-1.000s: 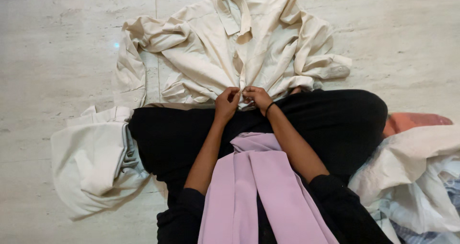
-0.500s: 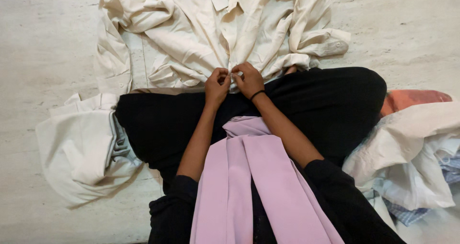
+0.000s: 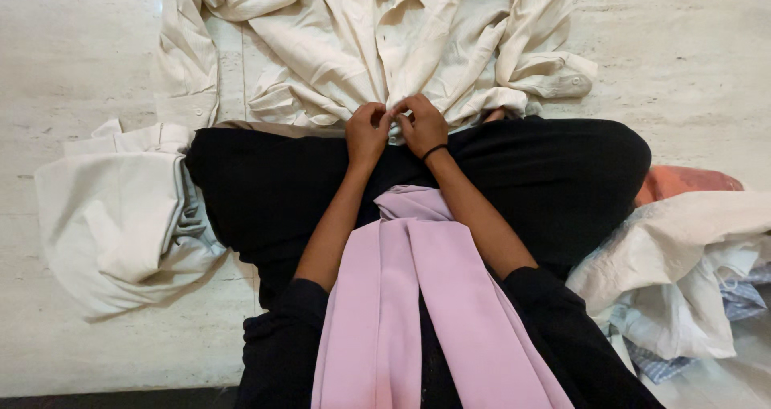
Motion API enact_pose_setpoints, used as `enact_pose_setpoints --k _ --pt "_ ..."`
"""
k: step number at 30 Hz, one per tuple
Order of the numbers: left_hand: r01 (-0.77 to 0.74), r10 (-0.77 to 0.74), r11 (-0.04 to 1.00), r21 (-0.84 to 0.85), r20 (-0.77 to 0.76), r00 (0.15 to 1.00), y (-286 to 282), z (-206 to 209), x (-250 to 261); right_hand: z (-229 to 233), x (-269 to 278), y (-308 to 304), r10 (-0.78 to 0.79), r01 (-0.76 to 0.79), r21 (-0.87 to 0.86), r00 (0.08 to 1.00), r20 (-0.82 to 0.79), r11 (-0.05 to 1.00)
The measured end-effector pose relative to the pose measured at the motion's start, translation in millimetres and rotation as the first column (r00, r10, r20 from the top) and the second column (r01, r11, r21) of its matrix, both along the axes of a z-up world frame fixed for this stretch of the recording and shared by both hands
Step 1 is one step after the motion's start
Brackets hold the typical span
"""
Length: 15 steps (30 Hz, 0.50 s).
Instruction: The person buttons a long-sleeved shirt while sitting on the floor, handling the garment and working through the buttons sequentially.
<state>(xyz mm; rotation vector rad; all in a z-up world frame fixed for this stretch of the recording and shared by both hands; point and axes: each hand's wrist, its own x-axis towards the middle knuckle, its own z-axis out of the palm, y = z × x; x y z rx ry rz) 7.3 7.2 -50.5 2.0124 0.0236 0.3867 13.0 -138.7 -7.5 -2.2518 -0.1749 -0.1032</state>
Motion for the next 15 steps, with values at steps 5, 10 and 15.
enact_pose_setpoints --k 5,10,15 --pt "0.021 -0.061 0.981 -0.195 -0.202 0.977 1.3 -12.5 6.6 -32.4 6.9 -3.4 -0.025 0.032 0.186 0.999 -0.037 0.982" --pt "0.089 -0.185 0.893 -0.441 -0.178 0.966 2.7 -27.7 10.9 -88.2 25.2 -18.1 0.012 0.011 0.478 0.999 -0.046 0.878" --pt "0.046 -0.137 0.923 -0.382 -0.214 0.967 -3.5 -13.8 8.6 -109.1 31.0 -30.6 0.120 0.148 0.647 0.929 -0.351 0.748"
